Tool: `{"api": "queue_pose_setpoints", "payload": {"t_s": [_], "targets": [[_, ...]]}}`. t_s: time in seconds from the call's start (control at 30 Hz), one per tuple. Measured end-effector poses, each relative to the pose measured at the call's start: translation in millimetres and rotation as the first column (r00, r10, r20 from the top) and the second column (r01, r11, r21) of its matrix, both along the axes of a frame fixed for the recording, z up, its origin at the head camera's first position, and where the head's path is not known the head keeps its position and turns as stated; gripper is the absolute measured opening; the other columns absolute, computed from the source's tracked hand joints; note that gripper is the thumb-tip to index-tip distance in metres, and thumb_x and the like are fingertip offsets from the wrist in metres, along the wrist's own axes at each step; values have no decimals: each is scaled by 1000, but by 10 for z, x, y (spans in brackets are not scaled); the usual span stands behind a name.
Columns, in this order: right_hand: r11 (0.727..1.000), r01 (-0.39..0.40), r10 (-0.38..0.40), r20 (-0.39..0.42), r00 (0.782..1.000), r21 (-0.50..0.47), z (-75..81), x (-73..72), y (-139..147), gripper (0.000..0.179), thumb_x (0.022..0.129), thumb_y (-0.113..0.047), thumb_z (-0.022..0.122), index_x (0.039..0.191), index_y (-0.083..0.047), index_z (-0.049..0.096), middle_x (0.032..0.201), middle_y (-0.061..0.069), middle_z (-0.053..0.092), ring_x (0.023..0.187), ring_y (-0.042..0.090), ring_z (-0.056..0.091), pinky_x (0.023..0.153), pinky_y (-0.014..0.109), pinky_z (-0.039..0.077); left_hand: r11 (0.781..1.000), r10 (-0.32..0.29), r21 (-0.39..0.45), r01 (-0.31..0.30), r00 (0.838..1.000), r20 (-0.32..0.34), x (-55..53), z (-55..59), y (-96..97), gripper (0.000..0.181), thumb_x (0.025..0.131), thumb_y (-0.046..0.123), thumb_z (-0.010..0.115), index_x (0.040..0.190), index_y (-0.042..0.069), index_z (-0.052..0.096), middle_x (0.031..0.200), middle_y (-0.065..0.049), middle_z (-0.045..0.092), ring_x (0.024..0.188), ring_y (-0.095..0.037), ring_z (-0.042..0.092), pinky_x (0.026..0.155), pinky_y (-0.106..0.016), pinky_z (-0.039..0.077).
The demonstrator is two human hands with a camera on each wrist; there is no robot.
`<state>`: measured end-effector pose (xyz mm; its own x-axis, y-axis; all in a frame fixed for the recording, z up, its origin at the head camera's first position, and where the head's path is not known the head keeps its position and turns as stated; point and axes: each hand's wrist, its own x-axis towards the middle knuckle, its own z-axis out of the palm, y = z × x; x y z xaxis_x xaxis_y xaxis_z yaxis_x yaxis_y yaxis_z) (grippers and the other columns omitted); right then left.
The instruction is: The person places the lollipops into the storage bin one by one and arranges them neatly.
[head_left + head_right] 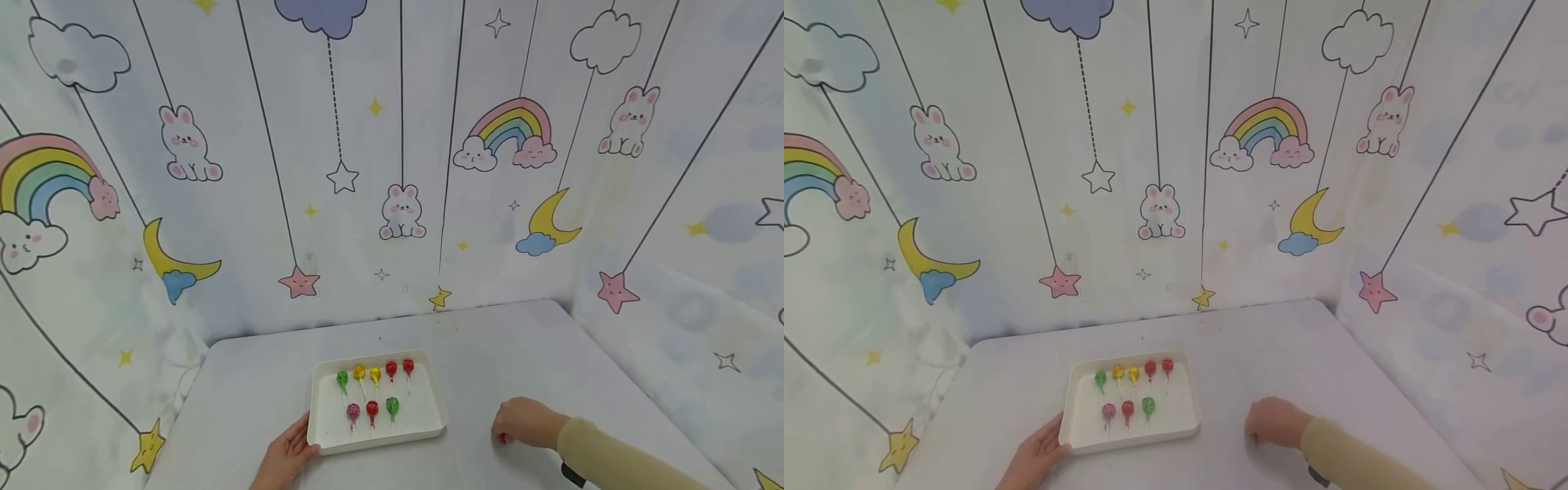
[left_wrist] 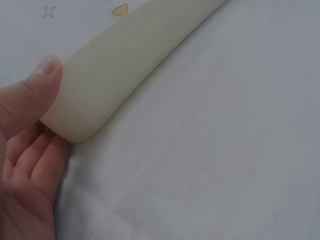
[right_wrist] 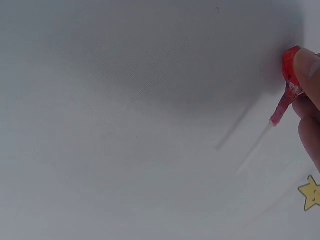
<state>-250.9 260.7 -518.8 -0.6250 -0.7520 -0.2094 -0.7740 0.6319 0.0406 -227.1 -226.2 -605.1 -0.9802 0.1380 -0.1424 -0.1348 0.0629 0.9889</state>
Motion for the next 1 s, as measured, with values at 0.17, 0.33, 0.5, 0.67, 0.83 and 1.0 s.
{"api": "queue_pose_setpoints", "payload": {"t_s": [0.17, 0.33, 0.5, 0.67, 0.83, 1.0], "targets": [[994, 78, -75, 48, 996, -77, 104, -44, -16, 9, 86, -9, 80, 87, -17, 76, 79, -16, 69, 68, -5, 49, 65, 17, 53, 1000, -2, -7, 2, 1000, -6, -11, 11, -6, 83, 94, 12, 75, 155, -15, 25, 159, -36, 26, 150, -45, 26, 107, -22, 52], [954, 196, -177, 100, 979, -226, 249, -108, -42, 10, 87, -10, 79, 96, -12, 80, 84, -13, 74, 73, -4, 57, 67, 19, 57, 1000, -15, -3, 15, 1000, -13, -4, 20, -19, 84, 94, 12, 75, 155, -16, 24, 159, -37, 25, 149, -45, 26, 107, -22, 51], [874, 292, -262, 128, 956, -388, 377, -162, -91, 21, 85, -12, 80, 106, -7, 81, 95, -2, 80, 81, 3, 70, 68, 20, 60, 999, -22, 28, 22, 1000, -7, 3, 24, -28, 84, 94, 10, 74, 155, -17, 23, 159, -37, 24, 150, -45, 24, 107, -19, 50], [712, 483, -410, 256, 875, -510, 428, -238, -204, 25, 87, -14, 80, 109, -4, 80, 95, 0, 79, 84, 9, 70, 70, 23, 61, 999, -27, 33, 27, 1000, 8, -6, 8, -28, 85, 95, 12, 74, 155, -18, 21, 159, -38, 23, 149, -46, 23, 105, -18, 52], [481, 654, -525, 405, 748, -584, 395, -347, -389, 21, 88, -17, 81, 106, -7, 81, 92, -2, 78, 83, 12, 69, 75, 31, 64, 999, -35, 31, 35, 999, 19, -32, -34, -32, 86, 95, 13, 74, 155, -18, 20, 159, -38, 21, 149, -47, 23, 104, -20, 53], [286, 740, -573, 510, 641, -609, 307, -453, -584, 19, 88, -18, 81, 104, -8, 81, 91, 0, 78, 82, 18, 70, 74, 35, 65, 998, -51, 39, 51, 999, 16, -34, -40, -34, 87, 95, 13, 74, 155, -18, 18, 159, -39, 20, 149, -47, 22, 104, -20, 54]]}}
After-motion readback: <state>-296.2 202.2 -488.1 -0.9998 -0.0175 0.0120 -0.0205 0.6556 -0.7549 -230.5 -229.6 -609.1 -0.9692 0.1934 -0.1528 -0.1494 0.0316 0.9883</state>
